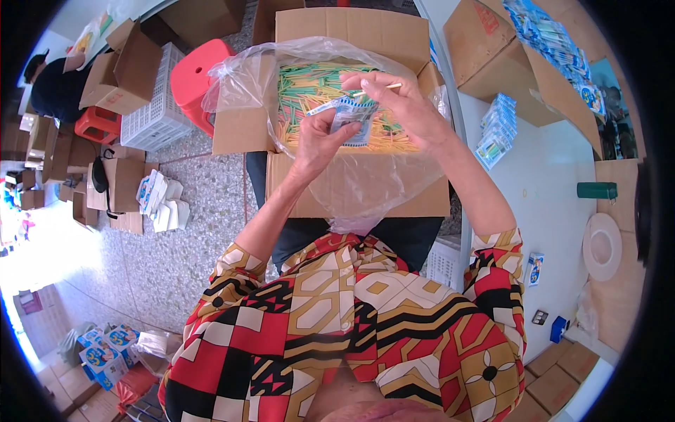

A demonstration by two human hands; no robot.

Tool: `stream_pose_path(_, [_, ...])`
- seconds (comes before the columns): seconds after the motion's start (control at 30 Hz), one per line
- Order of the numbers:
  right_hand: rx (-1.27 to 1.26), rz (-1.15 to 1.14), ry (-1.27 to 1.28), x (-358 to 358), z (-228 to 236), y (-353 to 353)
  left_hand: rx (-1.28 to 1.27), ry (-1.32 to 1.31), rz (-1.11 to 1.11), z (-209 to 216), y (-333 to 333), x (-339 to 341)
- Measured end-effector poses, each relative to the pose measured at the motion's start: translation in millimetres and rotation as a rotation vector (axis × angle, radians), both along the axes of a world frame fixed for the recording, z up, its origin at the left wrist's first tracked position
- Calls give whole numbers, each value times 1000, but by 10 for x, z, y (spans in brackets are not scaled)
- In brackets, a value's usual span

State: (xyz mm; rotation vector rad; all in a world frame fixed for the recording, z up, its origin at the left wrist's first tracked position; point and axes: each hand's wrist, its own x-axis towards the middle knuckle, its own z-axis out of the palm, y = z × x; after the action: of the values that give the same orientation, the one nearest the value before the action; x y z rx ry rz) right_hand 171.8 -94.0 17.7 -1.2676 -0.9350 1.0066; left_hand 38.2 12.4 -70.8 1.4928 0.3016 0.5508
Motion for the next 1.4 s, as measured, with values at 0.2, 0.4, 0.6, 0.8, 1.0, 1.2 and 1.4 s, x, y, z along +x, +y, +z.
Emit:
stream_pose_path(0.2, [23, 107, -98, 53, 107, -19, 0, 5, 13, 6, -8, -17])
stream_pose_path(0.4, [-66, 129, -186, 82, 114, -19, 14, 20, -4, -13, -4, -43])
stream_pose_path(0.6, [-90, 262, -65, 120, 239, -30, -40, -28, 5, 31, -6, -57])
stream_pose_path(0.8, [-108, 252, -42, 110, 248, -39, 16, 1, -37, 16, 22, -74])
stream_pose_path(1.0, [-213, 232, -304, 93, 186, -16, 59, -17, -4, 43, -25, -62])
stream_pose_path(1.2, [-192, 200, -522, 66, 150, -7, 23, 17, -74, 82, -40, -33])
stream_pose_path(1.4, [81, -11, 109, 50, 25, -144, -414, -78, -98, 147, -37, -76])
